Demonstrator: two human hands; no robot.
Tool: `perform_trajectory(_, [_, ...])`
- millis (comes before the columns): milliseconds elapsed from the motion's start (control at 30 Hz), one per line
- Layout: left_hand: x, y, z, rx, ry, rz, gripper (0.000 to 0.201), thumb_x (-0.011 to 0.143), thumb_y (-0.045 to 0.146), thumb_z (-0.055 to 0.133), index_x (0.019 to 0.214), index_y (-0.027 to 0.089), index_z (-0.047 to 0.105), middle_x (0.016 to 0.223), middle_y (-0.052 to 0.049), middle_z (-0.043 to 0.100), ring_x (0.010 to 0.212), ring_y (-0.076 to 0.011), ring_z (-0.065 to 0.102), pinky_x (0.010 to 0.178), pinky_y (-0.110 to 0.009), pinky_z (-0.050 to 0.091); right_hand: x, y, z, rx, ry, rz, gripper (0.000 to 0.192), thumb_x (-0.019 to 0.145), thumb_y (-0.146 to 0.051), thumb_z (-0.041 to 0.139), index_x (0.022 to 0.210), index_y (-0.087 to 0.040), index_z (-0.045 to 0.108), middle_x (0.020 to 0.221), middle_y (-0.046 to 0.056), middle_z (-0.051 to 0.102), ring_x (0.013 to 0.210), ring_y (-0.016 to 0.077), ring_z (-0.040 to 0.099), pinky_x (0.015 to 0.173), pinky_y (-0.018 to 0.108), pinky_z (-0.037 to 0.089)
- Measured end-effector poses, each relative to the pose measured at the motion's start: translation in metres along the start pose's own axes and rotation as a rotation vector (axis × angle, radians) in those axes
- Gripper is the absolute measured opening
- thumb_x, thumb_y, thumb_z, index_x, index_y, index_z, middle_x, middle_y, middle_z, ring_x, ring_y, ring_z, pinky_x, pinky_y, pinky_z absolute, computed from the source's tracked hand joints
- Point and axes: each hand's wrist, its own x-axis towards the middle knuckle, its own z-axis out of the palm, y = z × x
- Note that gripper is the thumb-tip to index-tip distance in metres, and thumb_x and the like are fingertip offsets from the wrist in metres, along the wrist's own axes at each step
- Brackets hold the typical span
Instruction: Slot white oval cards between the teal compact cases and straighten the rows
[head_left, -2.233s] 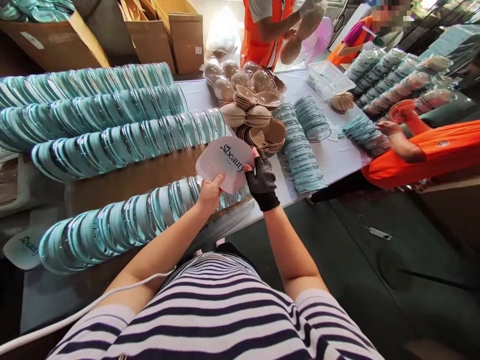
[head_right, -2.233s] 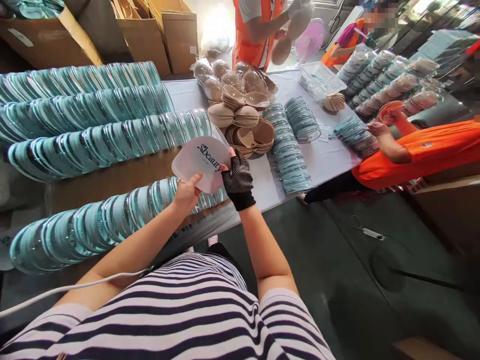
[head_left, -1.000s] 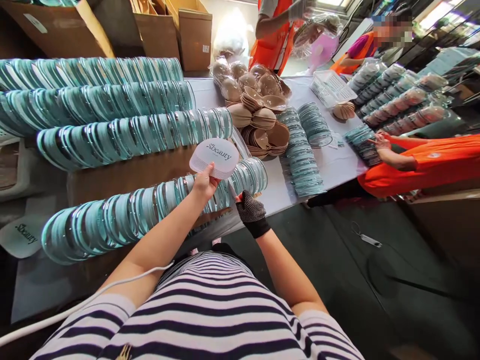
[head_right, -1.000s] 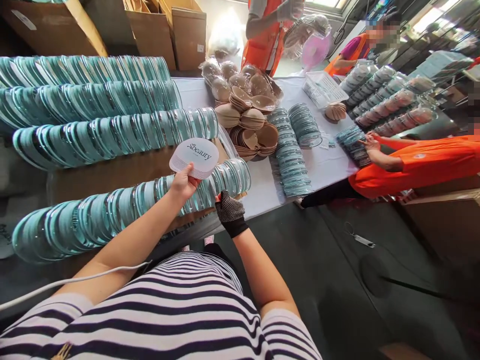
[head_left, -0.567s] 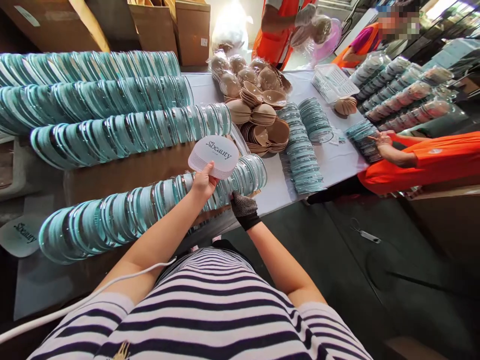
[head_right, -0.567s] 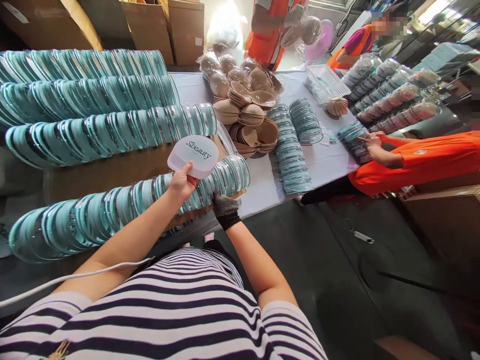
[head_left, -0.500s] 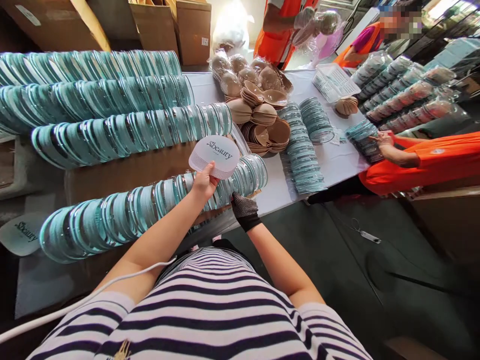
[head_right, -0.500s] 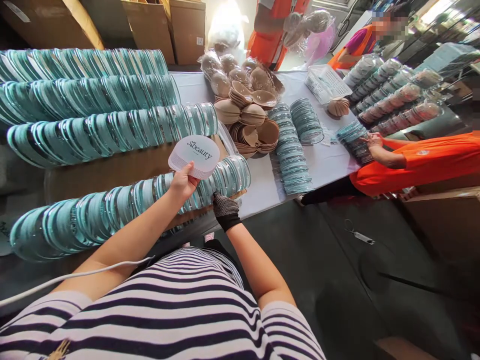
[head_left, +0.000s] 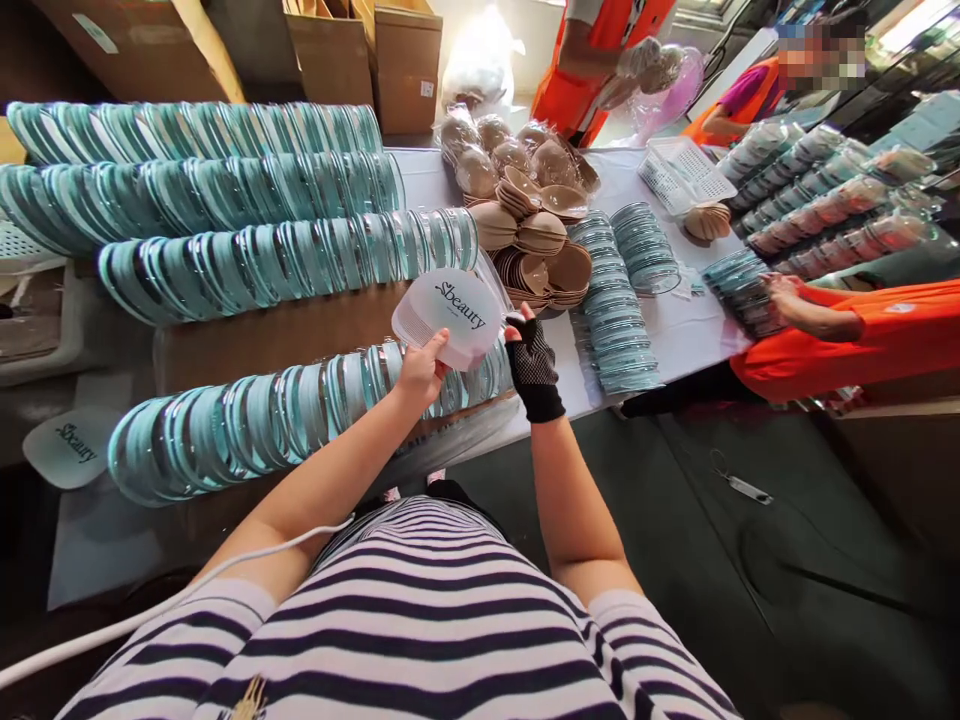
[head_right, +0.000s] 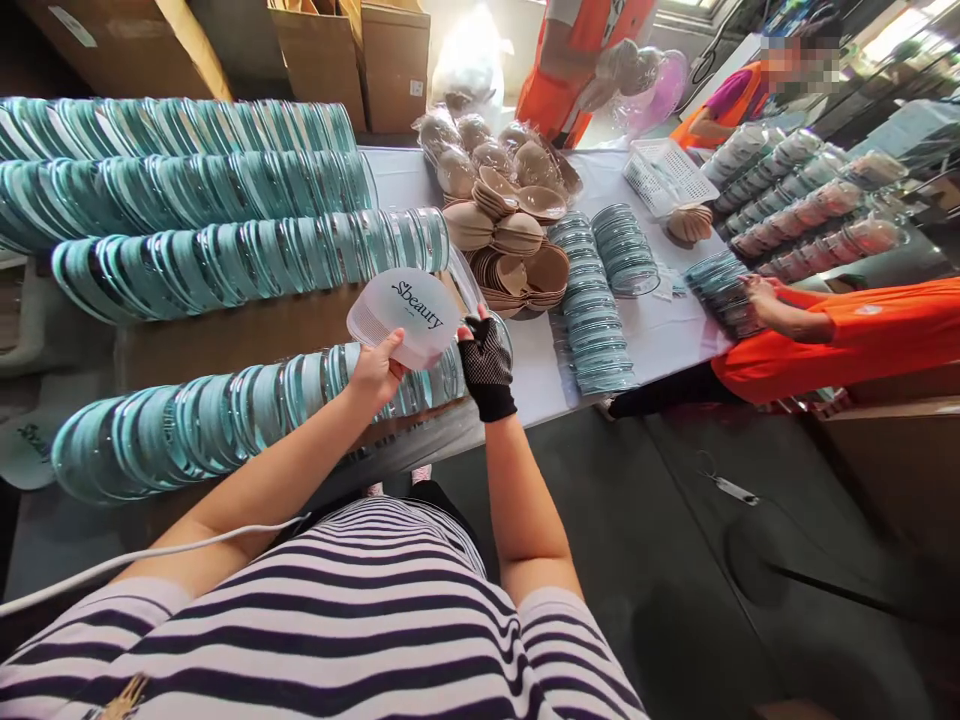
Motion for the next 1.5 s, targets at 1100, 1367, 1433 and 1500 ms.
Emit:
perform_trajectory(1100, [0.024,0.048,-0.036,-0.092,0.119,0.044,0.034,0.083,0.005,0.065,0.113,0.019,0.067,0.099,-0.004,0.076,0.085,-0.0136,0.072,0.085,-0.025,0.058,-0.100,-0.039,0.059,-0.755,-0.390,0.224,0.042,0.097,-0.049,0.045,0.125,-0.018,0.052,0.097,0.011,0.072,0.086,0.0226,0.069,0.065,0.026,0.040])
perform_trajectory(1367, [0.025,0.043,-0.035,-0.115,0.125,0.035,0.029,0.082,0.003,0.065,0.107,0.018,0.069,0.094,-0.003,0.076,0.085,-0.0125,0.072,0.086,-0.024,0.056,-0.092,-0.034,0.067,-0.684,-0.224,0.160,0.032,0.102,-0.033,0.031,0.108,-0.017,0.058,0.097,0.006,0.071,0.083,0.0160,0.066,0.064,0.025,0.034])
perform_trajectory(1433, [0.025,0.042,-0.036,-0.110,0.126,0.036,0.029,0.082,0.003,0.065,0.106,0.018,0.069,0.094,-0.002,0.076,0.085,-0.0123,0.071,0.086,-0.024,0.056,-0.085,-0.033,0.077,-0.699,-0.217,0.151,0.032,0.101,-0.032,0.032,0.107,-0.017,0.059,0.097,0.007,0.071,0.083,0.0164,0.065,0.064,0.024,0.033])
perform_trajectory(1500, [0.025,0.041,-0.036,-0.099,0.123,0.035,0.030,0.082,0.003,0.066,0.106,0.019,0.069,0.096,-0.002,0.076,0.089,-0.0129,0.071,0.086,-0.024,0.056,-0.077,-0.032,0.089,-0.725,-0.219,0.142,0.033,0.102,-0.032,0.031,0.109,-0.017,0.059,0.098,0.008,0.071,0.084,0.0170,0.065,0.065,0.024,0.035])
